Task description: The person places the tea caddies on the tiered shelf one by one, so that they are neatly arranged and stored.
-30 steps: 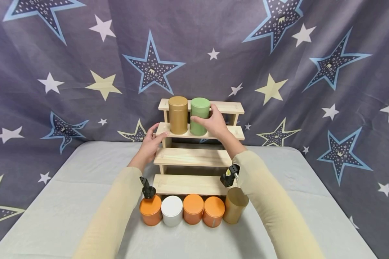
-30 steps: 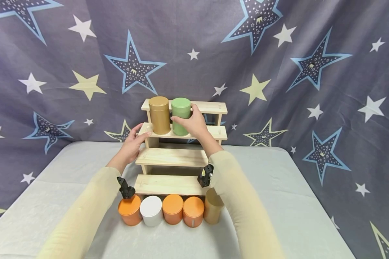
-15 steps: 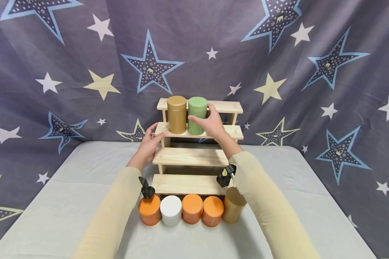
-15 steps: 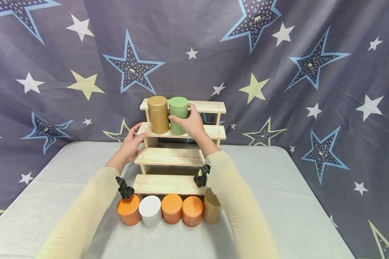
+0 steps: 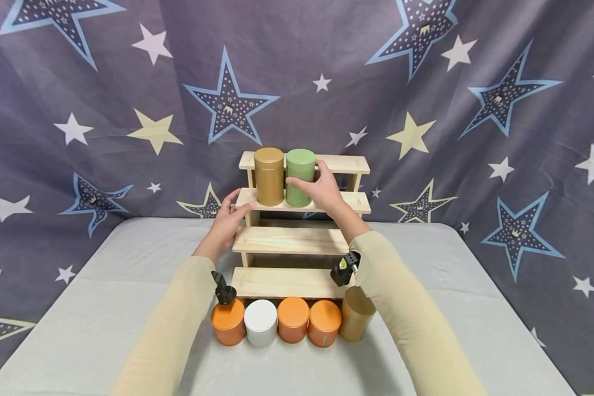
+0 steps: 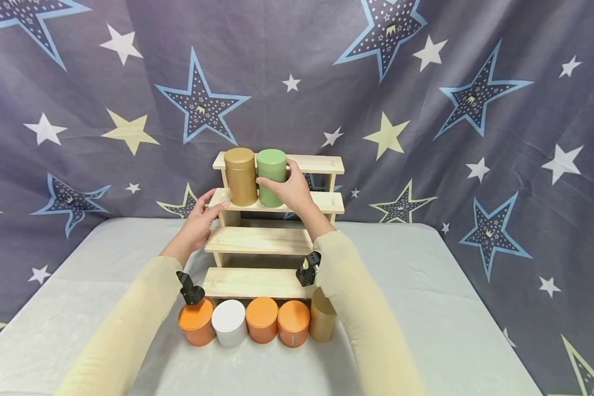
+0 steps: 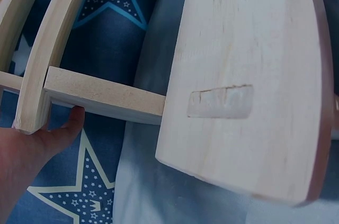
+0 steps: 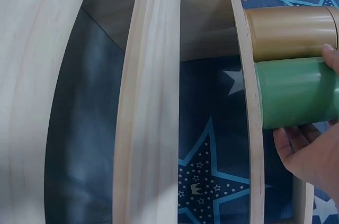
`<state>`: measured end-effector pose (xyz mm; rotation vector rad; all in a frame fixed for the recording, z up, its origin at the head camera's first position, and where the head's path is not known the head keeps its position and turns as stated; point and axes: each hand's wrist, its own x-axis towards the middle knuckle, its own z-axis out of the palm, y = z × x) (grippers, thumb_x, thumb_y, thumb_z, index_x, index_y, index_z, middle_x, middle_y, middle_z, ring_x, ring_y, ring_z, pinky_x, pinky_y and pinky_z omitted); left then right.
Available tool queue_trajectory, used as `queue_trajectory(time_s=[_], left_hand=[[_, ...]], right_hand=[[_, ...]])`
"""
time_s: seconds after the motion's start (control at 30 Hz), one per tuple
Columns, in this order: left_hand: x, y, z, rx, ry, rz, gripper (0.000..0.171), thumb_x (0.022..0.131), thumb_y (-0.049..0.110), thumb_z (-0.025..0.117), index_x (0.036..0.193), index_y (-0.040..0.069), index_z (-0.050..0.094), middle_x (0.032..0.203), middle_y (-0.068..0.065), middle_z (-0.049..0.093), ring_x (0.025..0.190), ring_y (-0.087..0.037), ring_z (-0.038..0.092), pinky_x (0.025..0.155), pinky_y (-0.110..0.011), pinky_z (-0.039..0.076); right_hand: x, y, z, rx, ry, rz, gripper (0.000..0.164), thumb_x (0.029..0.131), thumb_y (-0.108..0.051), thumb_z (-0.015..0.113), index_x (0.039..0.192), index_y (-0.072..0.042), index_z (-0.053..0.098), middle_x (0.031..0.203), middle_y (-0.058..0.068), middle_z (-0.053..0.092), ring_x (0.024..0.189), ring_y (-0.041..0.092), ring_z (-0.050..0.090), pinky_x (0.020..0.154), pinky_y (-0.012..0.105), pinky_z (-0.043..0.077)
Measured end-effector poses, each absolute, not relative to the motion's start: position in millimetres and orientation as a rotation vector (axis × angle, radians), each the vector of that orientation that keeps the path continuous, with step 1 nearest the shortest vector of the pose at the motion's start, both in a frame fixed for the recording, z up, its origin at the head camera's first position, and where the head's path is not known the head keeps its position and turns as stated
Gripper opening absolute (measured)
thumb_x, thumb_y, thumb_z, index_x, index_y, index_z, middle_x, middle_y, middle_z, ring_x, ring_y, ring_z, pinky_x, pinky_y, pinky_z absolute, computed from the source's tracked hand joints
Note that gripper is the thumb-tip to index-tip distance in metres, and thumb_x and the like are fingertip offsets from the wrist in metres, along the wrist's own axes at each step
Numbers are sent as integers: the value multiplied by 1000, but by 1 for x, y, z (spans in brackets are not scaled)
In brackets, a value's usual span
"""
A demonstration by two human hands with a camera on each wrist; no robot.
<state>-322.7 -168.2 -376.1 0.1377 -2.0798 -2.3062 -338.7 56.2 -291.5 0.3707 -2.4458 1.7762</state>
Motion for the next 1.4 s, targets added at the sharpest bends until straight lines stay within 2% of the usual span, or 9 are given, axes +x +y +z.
queue_trajectory(time_s=[0.3,0.57,0.77,1.4], left_hand=[[-322,-168,-376,127,-2076,-2321,70,91,18,59,149,25,20,116,-1,48,112,-16,45,111,-37,29],[-324,-169,-376,124,-2089,-2300,70,91,20,59,149,26,20,118,-3,47,117,-19,43,111,-37,28],[-323,-169,-376,137,-2080,-2305,70,91,19,60,149,25,20,114,0,48,116,-18,43,111,-37,28],[-323,-168,-377,124,-2072,-2309,70,91,18,59,149,25,20,114,0,48,115,-17,44,111,-36,28]], right_hand=[[-336,66,-290,379,-2463,1793,80,77,-30,77,142,-13,34,126,15,56,114,26,55,97,40,44],[-333,79,-295,374,-2464,1811,71,78,-28,76,138,-14,41,125,14,55,113,26,54,97,39,44],[-328,87,-299,382,-2484,1784,66,78,-29,76,135,-16,45,123,14,55,112,27,54,95,40,46],[-296,126,-300,480,-2574,1653,60,80,-36,72,133,-20,49,126,13,56,115,25,54,94,42,47]])
